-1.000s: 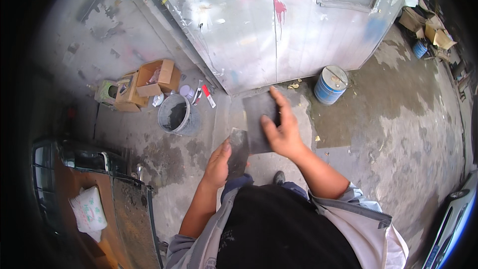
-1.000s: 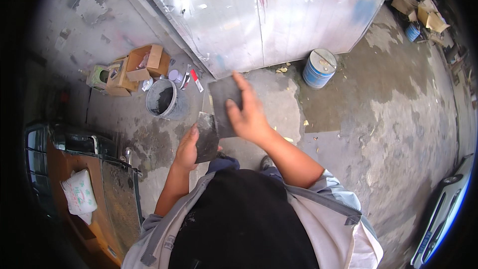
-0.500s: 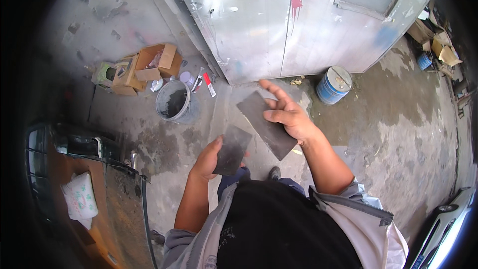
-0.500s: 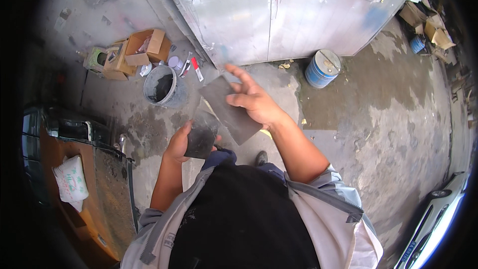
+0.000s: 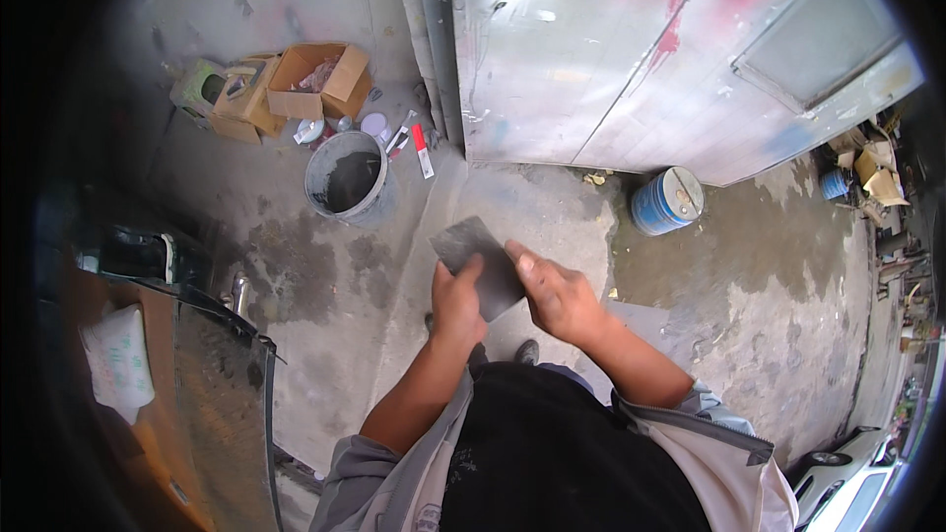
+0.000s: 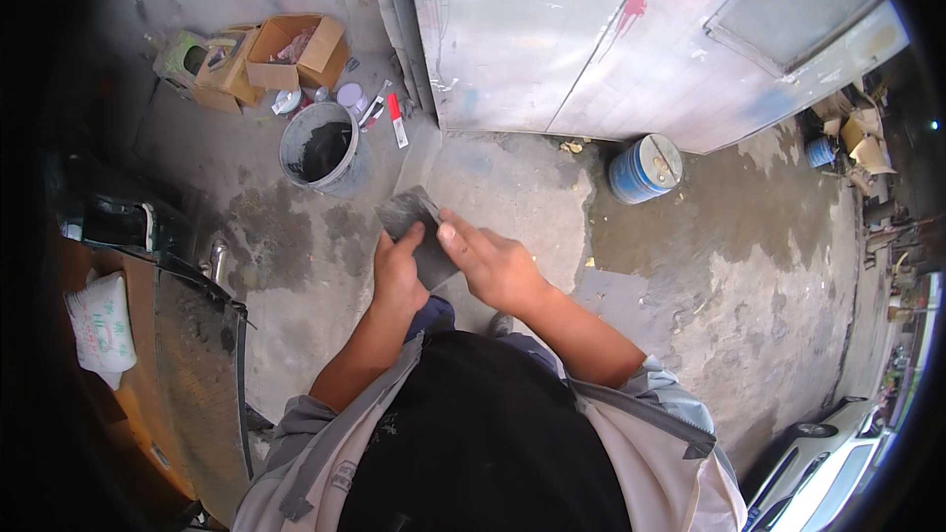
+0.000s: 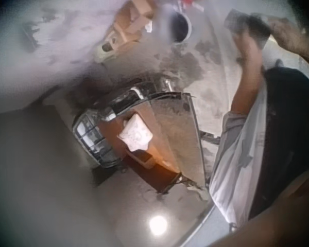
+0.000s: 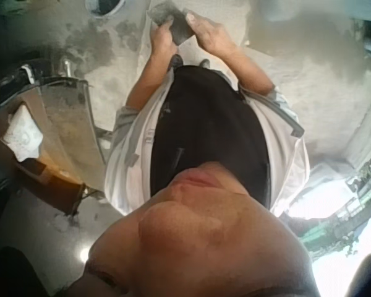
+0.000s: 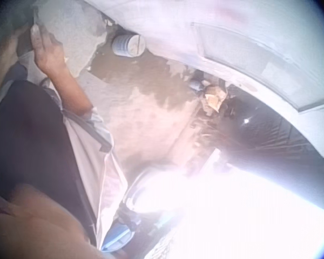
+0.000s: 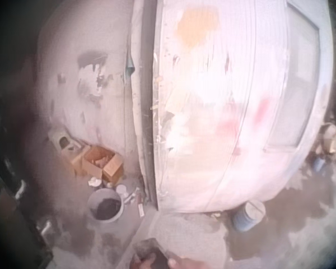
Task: The person applies a yellowish body filler to the hood and door of a black car using a spreader. They then walk around the vehicle, briefly touch the door frame, and later rub two sanding blocks together outside the garage.
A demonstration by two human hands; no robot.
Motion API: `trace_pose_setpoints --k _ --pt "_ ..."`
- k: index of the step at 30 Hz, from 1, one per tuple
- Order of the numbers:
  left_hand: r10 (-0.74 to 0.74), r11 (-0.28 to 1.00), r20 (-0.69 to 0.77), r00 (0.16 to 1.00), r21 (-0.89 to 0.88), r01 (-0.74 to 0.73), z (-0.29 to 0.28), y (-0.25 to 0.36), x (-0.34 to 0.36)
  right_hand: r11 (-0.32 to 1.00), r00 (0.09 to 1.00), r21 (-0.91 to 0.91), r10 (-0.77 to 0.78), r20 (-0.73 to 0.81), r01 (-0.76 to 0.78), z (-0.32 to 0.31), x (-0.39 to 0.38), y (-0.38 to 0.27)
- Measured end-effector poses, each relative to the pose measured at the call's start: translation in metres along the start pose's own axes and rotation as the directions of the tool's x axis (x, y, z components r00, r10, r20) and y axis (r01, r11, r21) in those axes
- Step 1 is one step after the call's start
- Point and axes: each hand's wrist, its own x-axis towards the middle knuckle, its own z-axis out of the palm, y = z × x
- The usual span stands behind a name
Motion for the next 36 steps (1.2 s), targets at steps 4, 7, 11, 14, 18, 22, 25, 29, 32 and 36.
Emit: trace_pose_setpoints --k 4,7,11,14,18,22,25,29,32,36 --pt "0.068 0.997 0.011 0.998 -0.028 -0.068 -0.018 0.055 0.039 0.999 0.975 0.037 0.013 0.223 -0.021 0.015 -0.009 0.005" --pt "0.056 0.997 0.172 0.984 -0.07 -0.044 -0.038 0.095 0.064 0.911 0.898 -0.01 0.408 0.167 -0.412 0.022 0.002 0.017" --pt "-0.297 0.947 0.269 0.916 -0.035 0.318 -0.048 0.13 0.064 0.524 0.595 0.406 0.801 0.064 -0.749 0.035 0.094 0.05" --pt "-0.411 0.899 0.338 0.846 -0.006 0.439 -0.041 0.138 0.054 0.298 0.547 0.667 0.813 0.197 -0.683 0.063 0.164 0.053" --pt "-0.362 0.913 0.354 0.862 -0.052 0.405 -0.043 0.156 0.062 0.276 0.572 0.608 0.734 0.366 -0.744 0.086 0.163 0.039" --pt "-0.246 0.968 0.248 0.937 0.026 0.248 -0.053 0.165 0.078 0.412 0.567 0.39 0.638 0.521 -0.823 0.075 0.103 0.037" --pt "0.002 0.992 0.199 0.98 0.126 -0.028 -0.044 0.171 0.098 0.064 0.466 0.646 0.747 0.475 -0.76 0.062 0.103 0.036" --pt "0.188 0.873 0.237 0.953 0.405 -0.273 -0.027 0.151 0.128 0.305 0.572 0.503 0.608 0.551 -0.809 0.049 0.109 0.059" --pt "0.14 0.666 0.349 0.927 0.659 -0.349 -0.006 0.135 0.138 0.427 0.539 0.335 0.731 0.418 -0.84 0.059 0.125 0.106" --pt "0.015 0.73 0.368 0.93 0.632 -0.261 0.026 0.13 0.153 0.554 0.553 0.08 0.788 0.27 -0.829 0.039 0.123 0.18"
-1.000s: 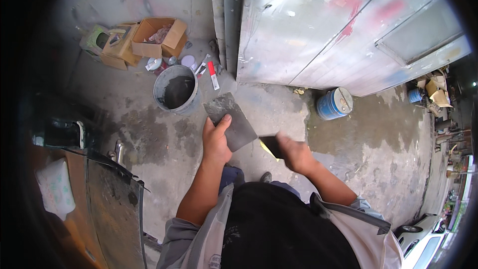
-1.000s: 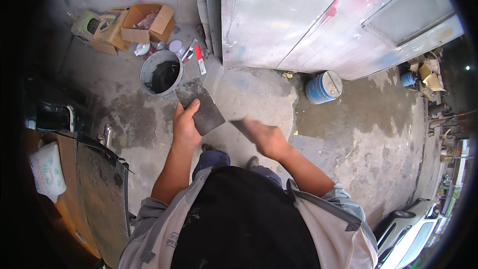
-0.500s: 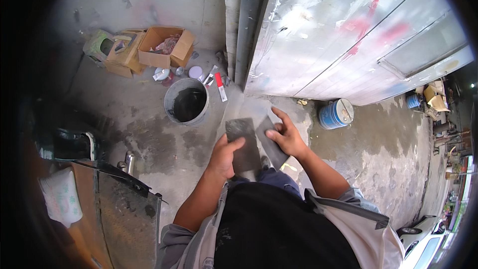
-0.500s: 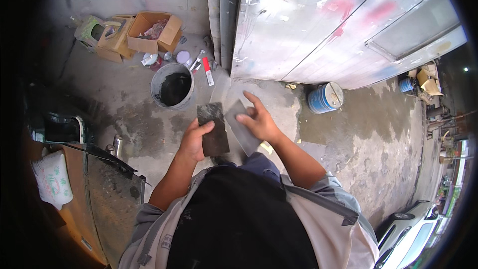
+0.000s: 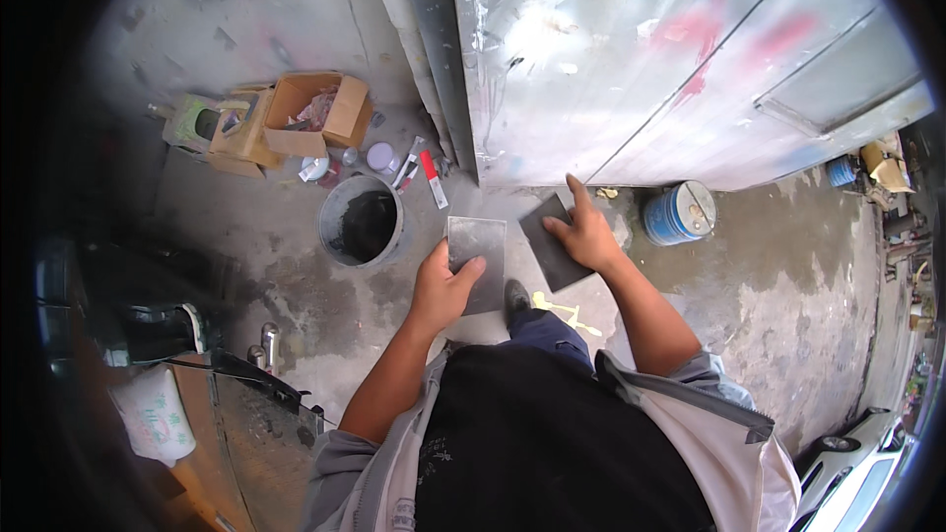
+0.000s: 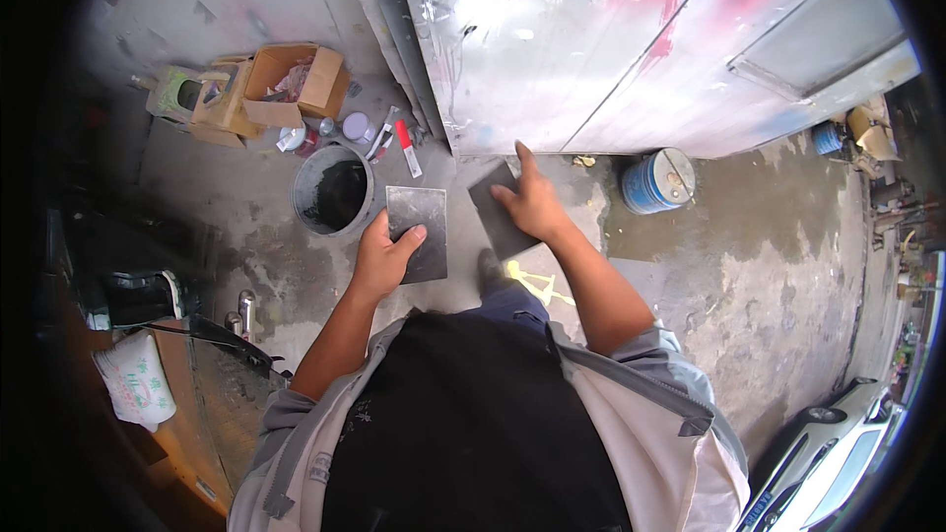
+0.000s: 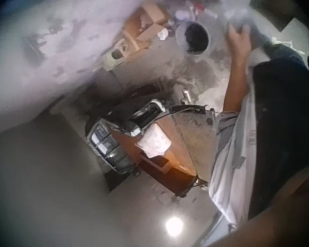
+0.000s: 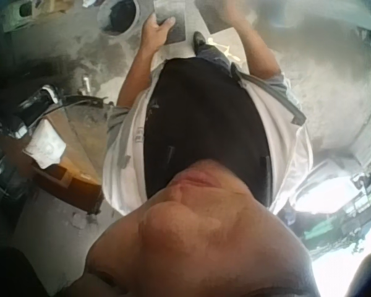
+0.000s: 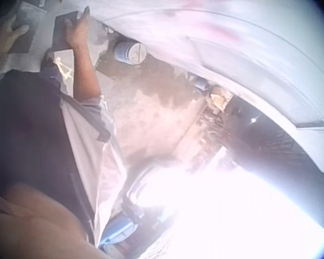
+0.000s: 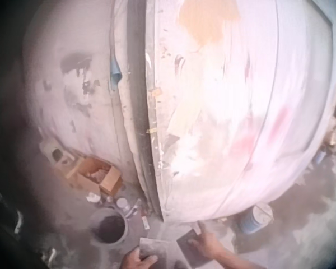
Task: The person applies a yellowish body filler to the hood and door of a black car using a spreader. They then walk around the vehicle, briefly touch the door frame, and later rub two sanding blocks together outside the garage.
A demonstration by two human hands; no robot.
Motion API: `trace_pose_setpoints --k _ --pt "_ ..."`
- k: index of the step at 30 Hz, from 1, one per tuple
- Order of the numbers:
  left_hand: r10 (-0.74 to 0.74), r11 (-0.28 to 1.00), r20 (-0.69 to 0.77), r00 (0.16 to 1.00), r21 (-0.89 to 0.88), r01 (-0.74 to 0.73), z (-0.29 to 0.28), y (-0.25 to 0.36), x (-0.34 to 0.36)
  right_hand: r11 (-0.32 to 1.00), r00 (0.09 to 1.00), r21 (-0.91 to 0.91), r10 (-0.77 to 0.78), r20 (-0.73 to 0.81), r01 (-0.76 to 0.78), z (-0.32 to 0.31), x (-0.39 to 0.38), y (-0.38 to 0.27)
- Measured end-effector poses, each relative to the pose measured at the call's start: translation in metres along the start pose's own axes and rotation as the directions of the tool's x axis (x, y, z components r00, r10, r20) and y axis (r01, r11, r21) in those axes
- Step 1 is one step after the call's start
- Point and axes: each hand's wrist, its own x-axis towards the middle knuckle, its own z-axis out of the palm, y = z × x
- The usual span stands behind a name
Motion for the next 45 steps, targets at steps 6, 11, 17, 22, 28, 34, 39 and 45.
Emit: trace_pose_setpoints --k 6,11,17,22,28,34,39,45 --pt "-0.165 0.986 -0.156 0.974 -0.029 0.162 0.0 0.0 0.033 0.978 0.976 0.196 0.03 0.216 -0.073 -0.025 0.025 0.008" --pt "-0.293 0.933 -0.407 0.865 0.074 0.351 -0.025 -0.021 0.033 0.961 0.917 0.266 -0.172 0.359 0.077 -0.019 0.056 -0.015" --pt "-0.098 0.978 -0.33 0.939 0.141 0.151 -0.032 -0.018 0.016 0.897 0.656 0.329 -0.44 0.613 0.295 0.007 0.078 -0.062" --pt "-0.237 0.953 -0.263 0.935 0.122 0.276 -0.04 0.003 -0.009 0.819 0.452 0.347 -0.549 0.703 0.457 0.042 0.067 -0.092" --pt "-0.154 0.98 -0.355 0.922 0.065 0.189 -0.064 -0.017 -0.076 0.797 0.387 0.406 -0.581 0.716 0.447 0.085 0.04 -0.121" --pt "-0.125 0.987 -0.494 0.86 0.027 0.159 -0.086 -0.04 -0.156 0.842 0.359 0.431 -0.531 0.768 0.325 0.133 -0.003 -0.158" --pt "-0.124 0.991 -0.71 0.694 -0.125 0.048 -0.098 -0.061 -0.222 0.794 0.479 0.497 -0.607 0.633 0.349 0.193 -0.045 -0.18" --pt "-0.286 0.894 -0.765 0.577 -0.43 -0.128 -0.099 -0.062 -0.288 0.755 0.471 0.488 -0.655 0.591 0.437 0.233 -0.107 -0.23"
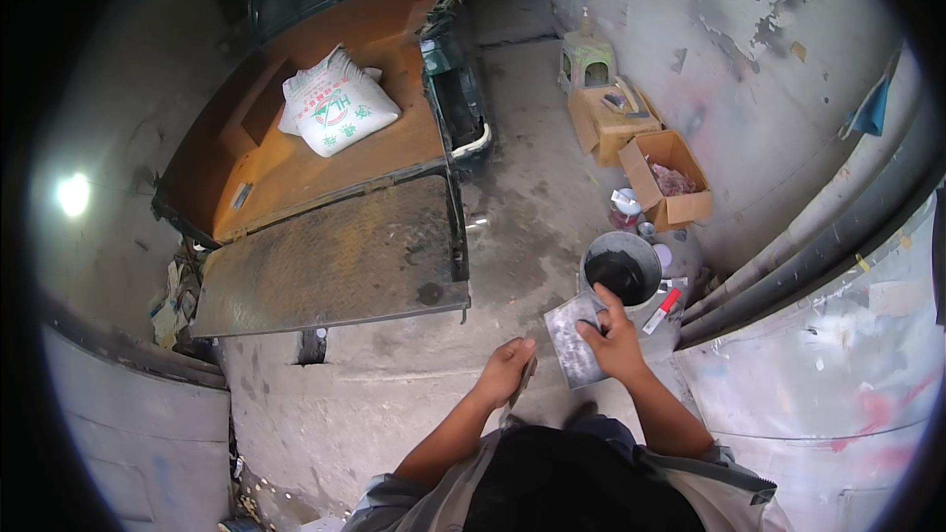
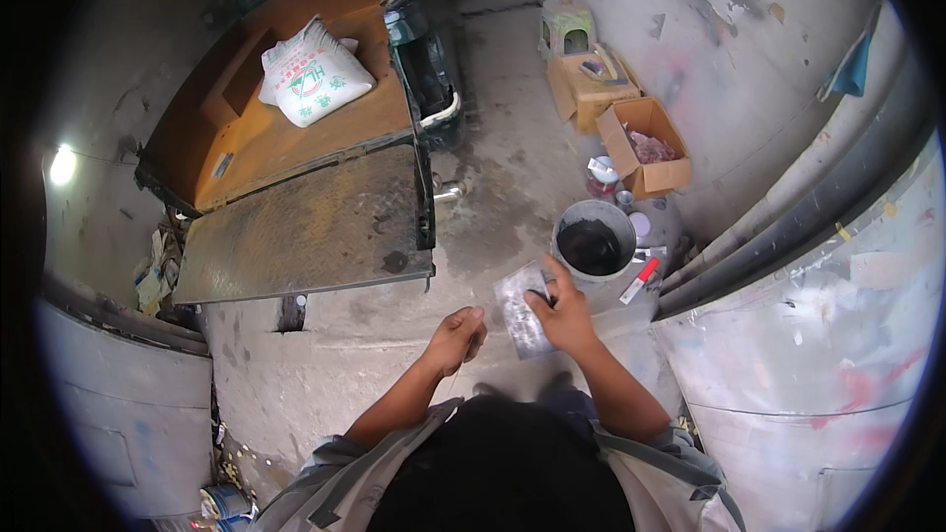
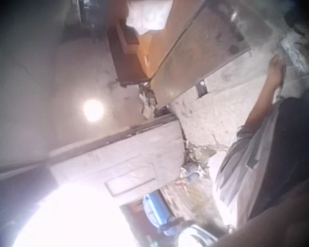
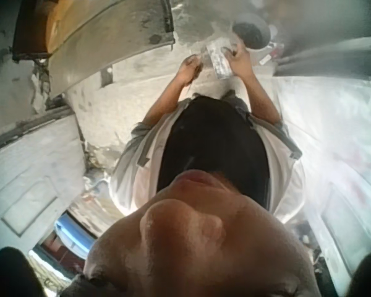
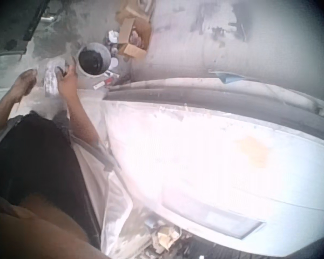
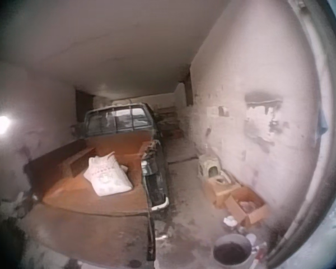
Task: The person applies a yellowish body filler to the hood and door of a black car using a spreader. They then walk around the vehicle, briefly touch the door frame, and later rub two sanding blocks together outside the garage.
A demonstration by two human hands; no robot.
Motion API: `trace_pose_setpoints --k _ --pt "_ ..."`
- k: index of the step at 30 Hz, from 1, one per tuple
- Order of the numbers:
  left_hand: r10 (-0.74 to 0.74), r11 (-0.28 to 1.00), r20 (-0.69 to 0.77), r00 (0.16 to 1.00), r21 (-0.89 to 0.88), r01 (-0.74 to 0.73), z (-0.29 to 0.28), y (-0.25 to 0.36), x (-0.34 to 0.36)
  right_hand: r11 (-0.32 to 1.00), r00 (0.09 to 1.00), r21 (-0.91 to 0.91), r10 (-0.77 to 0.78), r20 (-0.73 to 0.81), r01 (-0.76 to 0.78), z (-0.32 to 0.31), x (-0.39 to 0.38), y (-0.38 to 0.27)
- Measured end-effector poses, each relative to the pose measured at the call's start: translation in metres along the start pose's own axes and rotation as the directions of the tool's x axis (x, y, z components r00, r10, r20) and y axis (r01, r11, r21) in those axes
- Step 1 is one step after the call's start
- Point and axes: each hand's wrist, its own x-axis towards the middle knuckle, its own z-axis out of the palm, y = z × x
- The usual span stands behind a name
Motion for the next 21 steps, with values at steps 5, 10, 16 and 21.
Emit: trace_pose_setpoints --k 5,10,16,21 --pt "0.079 0.997 -0.085 0.993 0.0 -0.08 -0.026 0.005 -0.015 0.995 0.992 0.092 -0.051 0.114 0.041 0.048 0.026 -0.007" --pt "0.003 0.98 -0.297 0.955 -0.187 -0.061 -0.043 0.003 -0.033 0.992 0.938 0.105 -0.103 0.33 0.072 0.091 0.05 -0.013" --pt "-0.018 0.968 -0.443 0.896 -0.233 -0.096 -0.074 0.008 -0.094 0.959 0.712 0.275 -0.242 0.659 0.072 0.161 0.051 -0.061" --pt "-0.093 0.989 -0.616 0.782 -0.146 0.003 -0.109 0.005 -0.151 0.98 0.461 0.196 -0.195 0.866 0.046 0.219 0.028 -0.101"
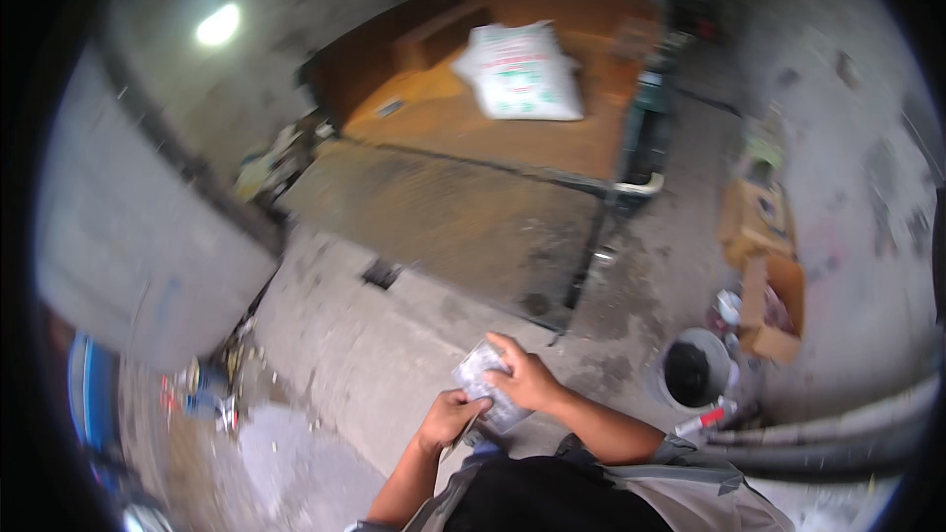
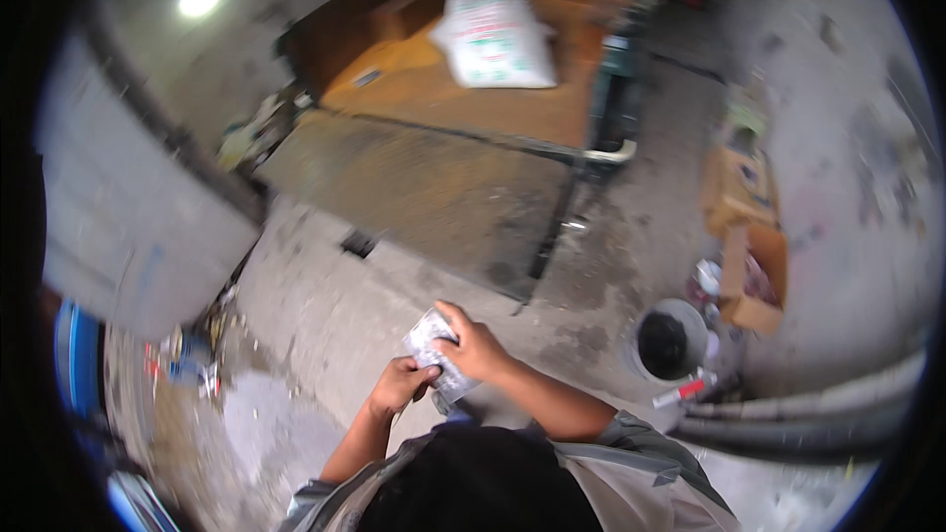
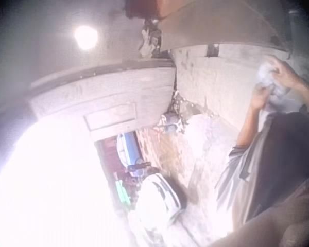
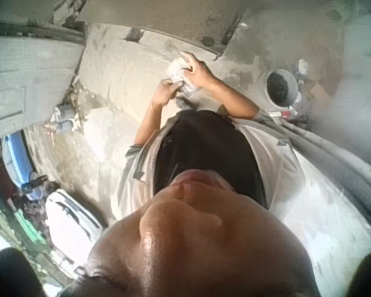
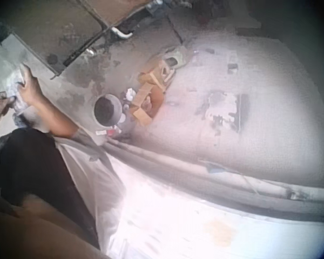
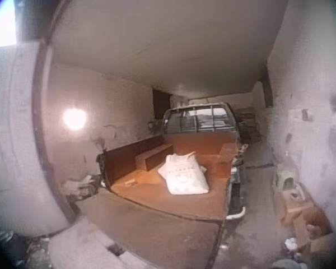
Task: The person applies a yellowish body filler to the hood and door of a black car using a spreader. They then walk around the vehicle, briefly touch the door frame, and later rub two sanding blocks together outside the garage.
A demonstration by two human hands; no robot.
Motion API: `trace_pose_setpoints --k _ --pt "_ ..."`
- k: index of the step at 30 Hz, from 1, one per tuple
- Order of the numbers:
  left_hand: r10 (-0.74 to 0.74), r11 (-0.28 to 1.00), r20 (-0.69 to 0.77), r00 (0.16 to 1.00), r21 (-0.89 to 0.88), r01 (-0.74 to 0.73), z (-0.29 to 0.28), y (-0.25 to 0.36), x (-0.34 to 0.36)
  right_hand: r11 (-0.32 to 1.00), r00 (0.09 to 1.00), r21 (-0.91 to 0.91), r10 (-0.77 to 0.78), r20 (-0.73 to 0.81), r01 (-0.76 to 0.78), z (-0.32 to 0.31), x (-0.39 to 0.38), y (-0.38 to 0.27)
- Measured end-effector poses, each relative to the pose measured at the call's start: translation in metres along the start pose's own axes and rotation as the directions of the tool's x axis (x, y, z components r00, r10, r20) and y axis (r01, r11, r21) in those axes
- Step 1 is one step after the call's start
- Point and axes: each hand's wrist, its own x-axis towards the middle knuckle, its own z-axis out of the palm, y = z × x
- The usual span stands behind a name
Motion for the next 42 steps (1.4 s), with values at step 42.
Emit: trace_pose_setpoints --k 42 --pt "-0.139 0.645 -0.957 0.254 -0.283 -0.71 -0.631 0.12 0.134 0.393 0.367 -0.013 -0.845 0.389 0.919 0.424 0.593 -0.155"
